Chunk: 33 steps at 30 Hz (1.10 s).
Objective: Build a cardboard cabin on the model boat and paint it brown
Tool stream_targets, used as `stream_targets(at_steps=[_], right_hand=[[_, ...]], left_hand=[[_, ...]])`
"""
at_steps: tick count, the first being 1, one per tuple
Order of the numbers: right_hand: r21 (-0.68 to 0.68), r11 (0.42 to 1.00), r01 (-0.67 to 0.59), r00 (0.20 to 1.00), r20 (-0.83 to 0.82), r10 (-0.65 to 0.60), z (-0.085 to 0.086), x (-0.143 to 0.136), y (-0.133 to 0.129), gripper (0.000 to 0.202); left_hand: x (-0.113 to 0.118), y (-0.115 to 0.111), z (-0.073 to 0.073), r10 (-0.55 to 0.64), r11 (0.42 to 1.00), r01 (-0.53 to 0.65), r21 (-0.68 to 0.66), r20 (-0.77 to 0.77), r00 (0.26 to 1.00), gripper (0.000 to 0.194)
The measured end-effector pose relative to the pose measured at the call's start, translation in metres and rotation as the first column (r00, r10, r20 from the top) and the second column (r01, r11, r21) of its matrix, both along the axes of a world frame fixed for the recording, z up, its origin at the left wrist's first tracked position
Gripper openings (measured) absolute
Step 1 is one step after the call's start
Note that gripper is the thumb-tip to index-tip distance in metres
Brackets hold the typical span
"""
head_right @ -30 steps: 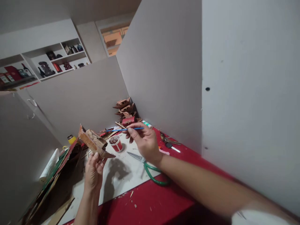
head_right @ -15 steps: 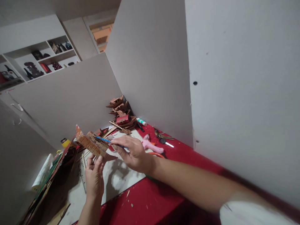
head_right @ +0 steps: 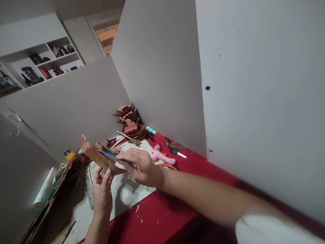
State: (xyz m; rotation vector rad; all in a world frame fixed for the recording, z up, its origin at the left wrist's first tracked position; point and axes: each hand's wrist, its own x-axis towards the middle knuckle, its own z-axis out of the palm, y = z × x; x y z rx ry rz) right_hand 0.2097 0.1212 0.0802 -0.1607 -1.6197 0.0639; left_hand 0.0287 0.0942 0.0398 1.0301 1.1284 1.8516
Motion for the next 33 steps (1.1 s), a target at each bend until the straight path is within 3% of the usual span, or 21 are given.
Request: stream_targets(at_steps=[18, 33], right_hand=[[0.057, 0.998, 0.028, 1.0, 0.008, -0.029, 0.001, 0.001, -0.001, 0.03], [0.035, 0.999, -0.022, 0.996, 0.085, 0.019, 0.0, 0.01, -0.012, 0.028]], left_hand=[[0.001, -0.001, -0.001, -0.012, 1.0, 0.012, 0.003, -0.029, 1.0, 0.039], [-0.007, 0.0, 0.011, 0.076, 0.997, -0.076, 0.004, 0.051, 0.996, 0.041]])
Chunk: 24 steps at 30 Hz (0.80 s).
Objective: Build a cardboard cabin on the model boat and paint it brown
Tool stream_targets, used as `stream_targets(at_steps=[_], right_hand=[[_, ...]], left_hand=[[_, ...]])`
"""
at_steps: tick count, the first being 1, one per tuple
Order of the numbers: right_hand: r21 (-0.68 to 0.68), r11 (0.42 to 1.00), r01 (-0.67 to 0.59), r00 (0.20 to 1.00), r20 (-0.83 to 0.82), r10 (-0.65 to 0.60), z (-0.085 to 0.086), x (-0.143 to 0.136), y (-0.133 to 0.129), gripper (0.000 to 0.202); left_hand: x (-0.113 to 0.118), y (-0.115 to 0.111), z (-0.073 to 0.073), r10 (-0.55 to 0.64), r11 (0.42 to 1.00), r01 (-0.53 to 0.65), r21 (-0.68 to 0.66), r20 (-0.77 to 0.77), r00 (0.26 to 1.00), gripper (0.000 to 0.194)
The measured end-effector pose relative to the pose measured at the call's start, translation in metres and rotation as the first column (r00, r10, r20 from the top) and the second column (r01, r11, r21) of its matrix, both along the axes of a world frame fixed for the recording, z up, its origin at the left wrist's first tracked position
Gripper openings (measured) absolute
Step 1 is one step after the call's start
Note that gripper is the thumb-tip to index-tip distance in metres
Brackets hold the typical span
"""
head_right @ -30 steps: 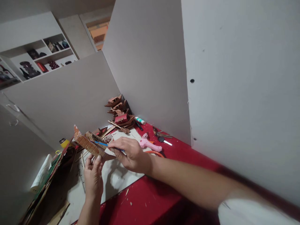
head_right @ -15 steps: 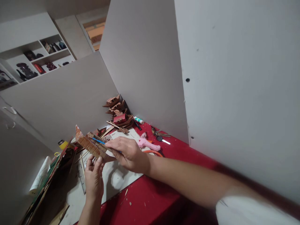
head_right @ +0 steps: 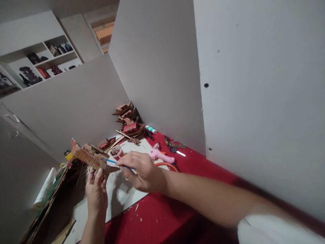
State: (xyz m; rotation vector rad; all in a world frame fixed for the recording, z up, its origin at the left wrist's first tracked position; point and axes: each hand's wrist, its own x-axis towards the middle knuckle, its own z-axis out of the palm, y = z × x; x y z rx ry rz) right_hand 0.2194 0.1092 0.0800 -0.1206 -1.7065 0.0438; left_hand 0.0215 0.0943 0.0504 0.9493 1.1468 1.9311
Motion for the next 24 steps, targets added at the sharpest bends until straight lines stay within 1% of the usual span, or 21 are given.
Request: stream_targets(at_steps=[6, 11, 17, 20, 24], right_hand=[[0.068, 0.997, 0.021, 0.999, -0.035, -0.018, -0.002, -0.004, 0.004, 0.037], [0.081, 0.996, 0.045, 0.999, -0.032, -0.042, -0.005, -0.007, 0.01, 0.035], [0.108, 0.99, 0.091, 0.995, -0.049, -0.086, -0.009, -0.009, 0.012, 0.038], [0.134, 0.985, 0.109, 0.993, -0.058, -0.103, -0.011, -0.01, 0.012, 0.036], [0.135, 0.986, 0.1, 0.994, -0.059, -0.092, -0.012, -0.011, 0.011, 0.035]], left_hand=[[0.007, -0.001, -0.004, -0.032, 0.999, 0.031, -0.012, -0.036, 0.999, 0.041], [0.01, -0.003, -0.007, -0.08, 0.997, 0.079, -0.01, -0.067, 0.995, 0.038], [0.011, -0.005, -0.005, -0.062, 0.998, 0.062, -0.002, -0.037, 0.997, 0.038], [0.012, -0.005, -0.006, -0.065, 0.998, 0.065, -0.002, -0.04, 0.997, 0.038], [0.012, -0.003, -0.008, -0.078, 0.997, 0.079, 0.006, -0.06, 0.995, 0.04]])
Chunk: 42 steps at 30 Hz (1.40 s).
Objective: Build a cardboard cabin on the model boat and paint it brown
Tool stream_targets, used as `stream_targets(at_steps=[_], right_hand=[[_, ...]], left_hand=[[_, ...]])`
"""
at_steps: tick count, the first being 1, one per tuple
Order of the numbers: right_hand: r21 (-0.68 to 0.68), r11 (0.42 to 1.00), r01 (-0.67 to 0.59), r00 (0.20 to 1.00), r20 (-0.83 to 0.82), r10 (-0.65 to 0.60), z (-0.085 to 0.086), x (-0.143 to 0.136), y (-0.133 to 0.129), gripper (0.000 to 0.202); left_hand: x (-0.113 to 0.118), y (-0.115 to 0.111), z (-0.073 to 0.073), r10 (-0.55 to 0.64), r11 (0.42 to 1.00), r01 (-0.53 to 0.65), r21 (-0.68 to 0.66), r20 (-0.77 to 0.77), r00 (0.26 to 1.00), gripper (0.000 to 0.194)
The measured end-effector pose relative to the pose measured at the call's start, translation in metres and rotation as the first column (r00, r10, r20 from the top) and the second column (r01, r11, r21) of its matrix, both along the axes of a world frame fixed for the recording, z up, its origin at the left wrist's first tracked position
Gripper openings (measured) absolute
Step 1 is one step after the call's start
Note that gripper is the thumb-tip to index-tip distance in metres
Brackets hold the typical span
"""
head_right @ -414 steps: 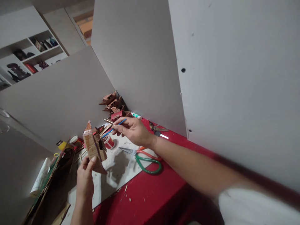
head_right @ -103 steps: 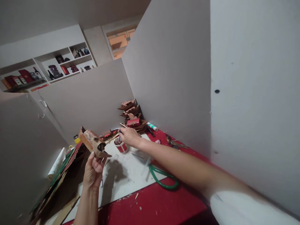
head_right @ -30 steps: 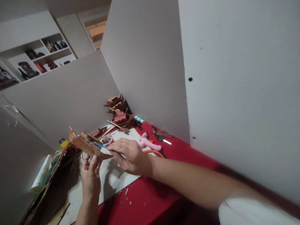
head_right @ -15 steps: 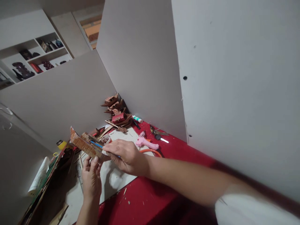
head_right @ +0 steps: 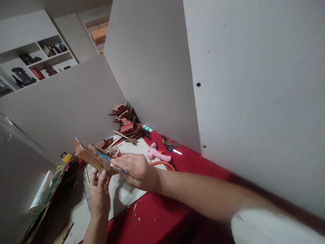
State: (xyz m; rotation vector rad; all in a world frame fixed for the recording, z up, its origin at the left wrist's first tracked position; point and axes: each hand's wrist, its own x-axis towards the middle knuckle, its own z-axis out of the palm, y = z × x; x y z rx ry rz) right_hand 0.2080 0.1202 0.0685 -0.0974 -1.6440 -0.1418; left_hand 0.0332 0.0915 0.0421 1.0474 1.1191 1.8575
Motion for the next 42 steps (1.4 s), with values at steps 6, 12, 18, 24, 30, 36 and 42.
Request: stream_targets(at_steps=[6, 12, 18, 24, 30, 36, 42], right_hand=[[0.034, 0.999, -0.019, 1.0, 0.01, 0.018, 0.0, -0.001, -0.002, 0.037], [0.02, 0.999, 0.035, 0.999, -0.018, -0.034, -0.002, -0.003, 0.003, 0.038], [0.0, 0.999, 0.049, 0.998, -0.039, -0.049, -0.003, -0.004, 0.002, 0.042], [-0.002, 0.999, -0.035, 0.999, 0.011, 0.035, -0.004, -0.003, -0.006, 0.04], [-0.02, 1.0, -0.023, 1.0, 0.002, 0.023, -0.002, -0.002, -0.005, 0.038], [-0.058, 0.996, -0.061, 0.998, -0.017, 0.06, -0.001, -0.003, -0.008, 0.032], [-0.137, 0.988, -0.073, 0.996, -0.068, 0.064, -0.001, 0.002, -0.013, 0.024]], left_hand=[[-0.001, 0.001, -0.001, 0.011, 1.0, -0.01, -0.009, 0.017, 1.0, 0.042], [0.001, 0.0, 0.0, 0.015, 1.0, -0.015, -0.006, 0.01, 1.0, 0.042], [0.001, 0.0, -0.001, 0.009, 1.0, -0.009, 0.004, 0.017, 1.0, 0.041], [-0.002, 0.002, -0.002, 0.039, 0.999, -0.039, -0.01, 0.041, 0.998, 0.043], [0.0, 0.001, 0.0, 0.027, 1.0, -0.026, -0.008, 0.041, 0.999, 0.043], [-0.004, 0.0, 0.006, 0.072, 0.997, -0.071, -0.012, 0.094, 0.993, 0.044], [-0.01, 0.002, 0.01, 0.111, 0.994, -0.113, 0.001, 0.142, 0.984, 0.043]])
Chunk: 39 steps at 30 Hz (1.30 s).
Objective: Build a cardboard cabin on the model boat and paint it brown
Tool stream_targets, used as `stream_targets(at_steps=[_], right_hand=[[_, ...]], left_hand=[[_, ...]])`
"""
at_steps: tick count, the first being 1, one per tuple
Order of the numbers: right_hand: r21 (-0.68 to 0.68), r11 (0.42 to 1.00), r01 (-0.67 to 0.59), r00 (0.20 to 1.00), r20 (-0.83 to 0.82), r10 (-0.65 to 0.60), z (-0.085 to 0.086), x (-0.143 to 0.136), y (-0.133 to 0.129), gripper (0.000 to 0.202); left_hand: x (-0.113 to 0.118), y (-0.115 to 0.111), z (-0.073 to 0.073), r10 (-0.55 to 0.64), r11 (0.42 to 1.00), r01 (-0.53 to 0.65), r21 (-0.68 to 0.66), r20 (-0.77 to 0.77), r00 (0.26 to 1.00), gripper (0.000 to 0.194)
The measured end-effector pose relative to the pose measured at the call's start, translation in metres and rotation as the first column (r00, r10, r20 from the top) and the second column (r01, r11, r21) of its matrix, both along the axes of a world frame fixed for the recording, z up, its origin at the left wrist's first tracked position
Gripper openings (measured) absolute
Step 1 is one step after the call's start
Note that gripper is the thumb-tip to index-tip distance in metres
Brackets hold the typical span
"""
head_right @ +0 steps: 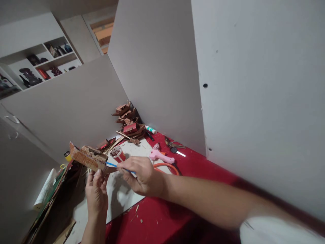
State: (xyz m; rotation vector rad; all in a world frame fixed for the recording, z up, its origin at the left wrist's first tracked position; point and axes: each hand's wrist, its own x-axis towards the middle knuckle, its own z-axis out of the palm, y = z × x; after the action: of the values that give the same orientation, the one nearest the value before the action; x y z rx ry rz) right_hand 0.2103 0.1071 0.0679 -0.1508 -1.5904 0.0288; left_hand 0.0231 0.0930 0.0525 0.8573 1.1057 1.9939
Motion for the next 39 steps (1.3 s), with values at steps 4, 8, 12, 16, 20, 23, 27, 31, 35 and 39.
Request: stream_targets(at_steps=[4, 8, 12, 16, 20, 23, 27, 31, 35, 39], right_hand=[[-0.175, 0.983, 0.06, 0.995, -0.067, -0.073, 0.005, 0.005, 0.007, 0.016], [-0.391, 0.905, 0.165, 0.985, 0.028, -0.168, 0.016, 0.0, 0.026, 0.014], [-0.472, 0.789, 0.394, 0.886, 0.422, -0.19, 0.034, -0.017, 0.051, 0.019], [-0.468, 0.725, 0.505, 0.781, 0.605, -0.154, 0.042, -0.043, 0.08, 0.019], [-0.461, 0.673, 0.579, 0.667, 0.742, -0.065, 0.038, -0.069, 0.104, 0.02], [-0.474, 0.641, 0.603, 0.617, 0.787, 0.002, 0.032, -0.08, 0.115, 0.026], [-0.519, 0.617, 0.592, 0.622, 0.78, 0.059, 0.027, -0.084, 0.124, 0.028], [-0.582, 0.613, 0.535, 0.712, 0.7, 0.043, 0.024, -0.078, 0.129, 0.029], [-0.646, 0.624, 0.439, 0.832, 0.555, -0.01, 0.021, -0.067, 0.127, 0.021], [-0.705, 0.663, 0.252, 0.952, 0.304, -0.038, 0.017, -0.055, 0.12, 0.016]], left_hand=[[-0.009, 0.003, 0.003, 0.046, 0.999, -0.046, 0.014, 0.01, 0.999, 0.04], [-0.022, 0.004, 0.006, 0.074, 0.997, -0.074, 0.029, 0.024, 0.997, 0.034], [-0.028, 0.004, 0.007, 0.064, 0.997, -0.065, 0.042, 0.03, 0.998, 0.032], [-0.027, 0.002, 0.007, 0.047, 0.998, -0.048, 0.034, 0.037, 0.998, 0.036], [-0.027, 0.0, 0.009, 0.032, 0.999, -0.034, 0.029, 0.042, 0.999, 0.04], [-0.028, -0.001, 0.011, 0.028, 0.999, -0.03, 0.04, 0.05, 0.998, 0.043], [-0.029, -0.002, 0.011, 0.021, 0.999, -0.024, 0.046, 0.057, 0.998, 0.043], [-0.03, -0.001, 0.011, 0.017, 0.999, -0.02, 0.05, 0.062, 0.998, 0.043], [-0.031, 0.0, 0.009, 0.018, 0.999, -0.021, 0.041, 0.068, 0.998, 0.042], [-0.031, 0.001, 0.006, 0.006, 1.0, -0.008, 0.018, 0.083, 0.997, 0.038]])
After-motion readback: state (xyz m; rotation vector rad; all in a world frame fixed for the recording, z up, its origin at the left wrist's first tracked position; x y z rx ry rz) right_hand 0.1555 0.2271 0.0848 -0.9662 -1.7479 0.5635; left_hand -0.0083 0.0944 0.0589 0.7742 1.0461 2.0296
